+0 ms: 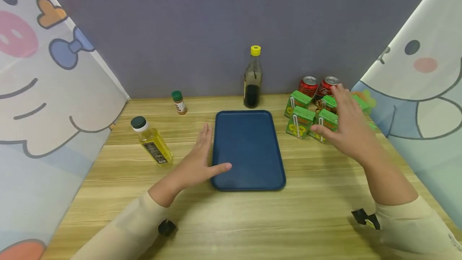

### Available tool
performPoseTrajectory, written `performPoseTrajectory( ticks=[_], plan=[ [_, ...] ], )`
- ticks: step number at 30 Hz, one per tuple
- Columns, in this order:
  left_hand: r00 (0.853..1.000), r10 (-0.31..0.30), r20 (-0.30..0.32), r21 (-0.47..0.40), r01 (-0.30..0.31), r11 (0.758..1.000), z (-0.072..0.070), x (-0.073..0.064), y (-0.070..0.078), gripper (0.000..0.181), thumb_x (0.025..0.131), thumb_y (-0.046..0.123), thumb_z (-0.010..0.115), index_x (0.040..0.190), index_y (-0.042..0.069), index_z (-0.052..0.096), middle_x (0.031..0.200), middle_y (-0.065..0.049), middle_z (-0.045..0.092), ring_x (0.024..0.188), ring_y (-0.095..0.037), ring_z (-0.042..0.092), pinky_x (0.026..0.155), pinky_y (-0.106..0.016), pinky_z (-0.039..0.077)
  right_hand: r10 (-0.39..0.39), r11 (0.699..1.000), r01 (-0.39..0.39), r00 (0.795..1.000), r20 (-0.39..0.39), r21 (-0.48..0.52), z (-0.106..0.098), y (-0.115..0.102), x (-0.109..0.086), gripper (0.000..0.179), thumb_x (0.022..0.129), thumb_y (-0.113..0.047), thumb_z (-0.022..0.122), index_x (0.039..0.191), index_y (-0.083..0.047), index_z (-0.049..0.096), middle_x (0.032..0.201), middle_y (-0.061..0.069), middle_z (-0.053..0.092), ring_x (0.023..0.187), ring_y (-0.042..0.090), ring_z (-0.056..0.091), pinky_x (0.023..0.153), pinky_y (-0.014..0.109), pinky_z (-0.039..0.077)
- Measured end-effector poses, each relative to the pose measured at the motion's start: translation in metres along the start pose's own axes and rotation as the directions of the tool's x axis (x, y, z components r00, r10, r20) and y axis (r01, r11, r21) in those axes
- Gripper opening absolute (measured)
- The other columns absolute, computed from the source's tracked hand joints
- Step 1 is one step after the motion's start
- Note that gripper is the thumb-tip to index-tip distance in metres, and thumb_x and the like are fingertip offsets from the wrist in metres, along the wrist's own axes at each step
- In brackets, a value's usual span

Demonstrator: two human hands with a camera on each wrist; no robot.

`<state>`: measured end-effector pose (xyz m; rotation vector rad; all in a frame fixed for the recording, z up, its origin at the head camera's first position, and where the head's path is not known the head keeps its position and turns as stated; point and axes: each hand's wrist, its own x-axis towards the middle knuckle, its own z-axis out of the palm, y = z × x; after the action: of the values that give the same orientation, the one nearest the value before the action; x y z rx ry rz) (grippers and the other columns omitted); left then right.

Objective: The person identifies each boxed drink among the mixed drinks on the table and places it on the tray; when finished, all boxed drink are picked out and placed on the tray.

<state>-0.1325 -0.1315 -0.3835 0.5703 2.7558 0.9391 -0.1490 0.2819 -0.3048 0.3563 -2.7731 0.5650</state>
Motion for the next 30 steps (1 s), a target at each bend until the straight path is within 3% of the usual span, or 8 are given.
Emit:
performPoseTrajectory(
  ticks=[6, 13, 18, 22, 30],
  plan=[
    [0.987, -0.057, 0.148, 0.078, 0.046, 0.996, 0.009, -0.003, -0.008, 0.123, 0.074, 0.084, 0.054, 0.157, 0.020, -0.010, 0.165, 0.000, -0.011, 0.152, -0.018, -0.002, 0.120, -0.049, 0.019, 0.216, 0.969, -0.213, 0.976, -0.017, 0.124, -0.022, 0.055, -0.011, 0.091, 0.095, -0.044, 0.061, 0.159, -0.011, 0.007, 0.158, 0.031, 0.020, 0.138, 0.058, 0.021, 0.101, 0.076, 0.020],
    [0.961, -0.155, 0.227, 0.218, 0.105, 0.970, 0.015, -0.004, -0.010, 0.117, 0.078, 0.072, 0.065, 0.157, 0.002, 0.013, 0.164, -0.014, 0.013, 0.151, -0.027, 0.017, 0.119, -0.046, 0.023, 0.344, 0.929, -0.360, 0.924, 0.166, 0.083, -0.016, 0.095, -0.019, 0.100, 0.095, -0.056, 0.054, 0.155, 0.003, 0.000, 0.152, 0.037, 0.024, 0.130, 0.063, 0.028, 0.095, 0.076, 0.025],
    [0.958, -0.150, 0.245, 0.265, 0.082, 0.961, 0.016, -0.004, -0.009, 0.113, 0.080, 0.064, 0.070, 0.156, 0.001, 0.016, 0.162, -0.018, 0.017, 0.149, -0.032, 0.022, 0.116, -0.049, 0.028, 0.375, 0.919, -0.393, 0.890, 0.257, 0.021, -0.010, 0.115, -0.019, 0.100, 0.094, -0.060, 0.052, 0.153, 0.008, 0.009, 0.149, 0.040, 0.025, 0.128, 0.066, 0.025, 0.095, 0.076, 0.024],
    [0.955, -0.152, 0.256, 0.285, 0.076, 0.956, 0.015, -0.005, -0.007, 0.114, 0.078, 0.064, 0.071, 0.156, 0.002, 0.016, 0.162, -0.018, 0.019, 0.148, -0.032, 0.024, 0.116, -0.049, 0.030, 0.380, 0.920, -0.390, 0.877, 0.295, -0.025, -0.007, 0.127, -0.019, 0.093, 0.096, -0.060, 0.048, 0.152, 0.008, 0.018, 0.146, 0.044, 0.025, 0.126, 0.067, 0.025, 0.094, 0.077, 0.025],
    [0.952, -0.158, 0.263, 0.321, 0.068, 0.945, 0.014, -0.007, -0.003, 0.113, 0.078, 0.062, 0.073, 0.156, 0.000, 0.019, 0.161, -0.019, 0.022, 0.147, -0.033, 0.027, 0.114, -0.049, 0.032, 0.370, 0.923, -0.384, 0.885, 0.283, -0.006, -0.016, 0.127, -0.013, 0.081, 0.099, -0.055, 0.046, 0.146, 0.009, 0.031, 0.140, 0.042, 0.035, 0.122, 0.064, 0.033, 0.090, 0.074, 0.031]
  ],
)
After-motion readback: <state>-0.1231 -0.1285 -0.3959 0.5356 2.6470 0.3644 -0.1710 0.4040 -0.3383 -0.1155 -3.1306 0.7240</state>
